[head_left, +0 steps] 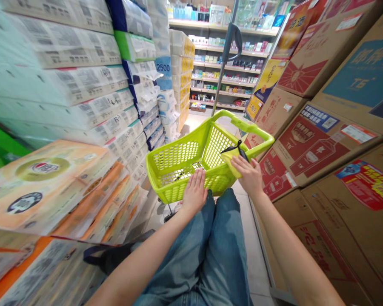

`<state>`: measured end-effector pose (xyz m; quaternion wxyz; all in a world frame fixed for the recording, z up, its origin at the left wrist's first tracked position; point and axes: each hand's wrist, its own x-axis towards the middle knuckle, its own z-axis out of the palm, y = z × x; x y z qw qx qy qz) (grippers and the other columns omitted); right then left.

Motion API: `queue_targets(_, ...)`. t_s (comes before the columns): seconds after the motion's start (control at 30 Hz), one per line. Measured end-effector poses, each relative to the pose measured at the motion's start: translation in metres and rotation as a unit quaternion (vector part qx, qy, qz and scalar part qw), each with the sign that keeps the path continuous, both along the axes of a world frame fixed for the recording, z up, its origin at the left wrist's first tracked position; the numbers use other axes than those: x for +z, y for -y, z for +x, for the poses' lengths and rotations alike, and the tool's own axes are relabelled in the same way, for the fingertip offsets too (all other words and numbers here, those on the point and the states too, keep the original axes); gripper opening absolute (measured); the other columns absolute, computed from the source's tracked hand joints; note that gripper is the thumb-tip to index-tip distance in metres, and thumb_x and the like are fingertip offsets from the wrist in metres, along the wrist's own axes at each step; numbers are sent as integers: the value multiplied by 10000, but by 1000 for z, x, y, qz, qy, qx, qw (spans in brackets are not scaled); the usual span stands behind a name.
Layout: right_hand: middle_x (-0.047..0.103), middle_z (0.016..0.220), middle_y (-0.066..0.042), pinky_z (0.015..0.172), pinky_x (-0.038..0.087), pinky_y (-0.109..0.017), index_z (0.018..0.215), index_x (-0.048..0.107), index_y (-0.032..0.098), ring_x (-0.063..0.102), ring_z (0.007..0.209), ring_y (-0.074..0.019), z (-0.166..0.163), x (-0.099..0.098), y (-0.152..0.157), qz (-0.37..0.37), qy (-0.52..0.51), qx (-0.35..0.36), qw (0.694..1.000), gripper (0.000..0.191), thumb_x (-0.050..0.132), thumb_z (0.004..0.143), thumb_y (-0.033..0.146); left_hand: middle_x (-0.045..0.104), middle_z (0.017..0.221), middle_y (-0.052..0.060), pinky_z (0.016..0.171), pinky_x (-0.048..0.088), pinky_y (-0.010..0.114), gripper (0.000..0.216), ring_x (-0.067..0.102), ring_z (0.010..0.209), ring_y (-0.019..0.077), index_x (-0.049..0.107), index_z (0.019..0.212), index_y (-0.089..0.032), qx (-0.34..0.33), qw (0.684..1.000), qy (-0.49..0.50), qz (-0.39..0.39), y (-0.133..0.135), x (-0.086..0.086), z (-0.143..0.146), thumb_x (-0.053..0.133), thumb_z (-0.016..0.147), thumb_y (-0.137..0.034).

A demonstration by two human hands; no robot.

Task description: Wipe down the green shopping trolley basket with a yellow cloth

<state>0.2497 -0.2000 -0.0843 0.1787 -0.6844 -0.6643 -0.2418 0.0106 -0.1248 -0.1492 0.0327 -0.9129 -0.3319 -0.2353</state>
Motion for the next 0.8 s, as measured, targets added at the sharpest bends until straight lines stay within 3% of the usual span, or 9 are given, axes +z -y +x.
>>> queue_targets(0.1, 598, 1406, -30, 1156, 177, -547, 1313, 592, 283, 523, 1337, -253, 22, 9, -2, 54, -31, -77, 995, 565, 471, 811, 54, 189, 1641, 127, 1247, 174, 421, 678, 122, 1530, 237, 156, 1564, -46, 1, 1000, -2, 0, 0, -1, 0, 367, 979, -317)
queue_targets(0.23, 568, 1435, -55, 1162, 137, -595, 1361, 559, 266, 486, 1366, -285, -25, -6, -12, 56, -85, -137, 985, 651, 466, 760, 33, 177, 1644, 127, 1247, 175, 421, 686, 116, 1531, 234, 136, 1568, -52, 7, 1000, 1, 1, 1, -2, 0, 371, 976, -308)
queue_targets(0.37, 542, 1461, -29, 1170, 216, -502, 1396, 527, 267, 451, 1398, -237, -98, -34, -17, 7, -111, -56, 992, 698, 447, 751, 12, 173, 1645, 126, 1244, 191, 428, 720, 102, 1533, 231, 104, 1573, -63, 2, 1000, 1, -1, 1, -1, 0, 397, 954, -285)
queue_targets(0.47, 532, 1469, -15, 1147, 264, -456, 1393, 526, 259, 453, 1398, -215, -115, -40, -12, -14, -103, 6, 995, 698, 441, 752, -3, 190, 1642, 128, 1244, 188, 429, 707, 110, 1532, 234, 130, 1568, -59, 0, 1000, 0, -3, 1, 0, -1, 393, 948, -272)
queue_targets(0.6, 562, 1442, -2, 1172, 189, -502, 1354, 553, 289, 481, 1376, -205, -70, -21, -2, -32, -61, 16, 997, 684, 440, 755, -20, 195, 1640, 131, 1243, 189, 426, 696, 126, 1530, 238, 151, 1564, -53, 7, 1000, -1, -4, 1, 0, 0, 393, 957, -291)
queue_targets(0.73, 590, 1416, -17, 1171, 143, -567, 1324, 579, 293, 497, 1362, -248, -2, 2, 0, 27, -37, -66, 997, 613, 471, 782, 28, 196, 1639, 131, 1244, 182, 426, 674, 124, 1530, 240, 161, 1561, -45, 1, 1000, -4, 1, 0, -1, 0, 369, 978, -309)
queue_targets(0.8, 597, 1408, -26, 1165, 132, -596, 1322, 582, 293, 497, 1359, -268, 10, 6, -2, 60, -47, -108, 991, 604, 474, 782, 44, 197, 1639, 133, 1245, 179, 424, 672, 123, 1530, 242, 161, 1561, -41, 2, 1000, -2, 0, 0, -1, 1, 367, 980, -308)
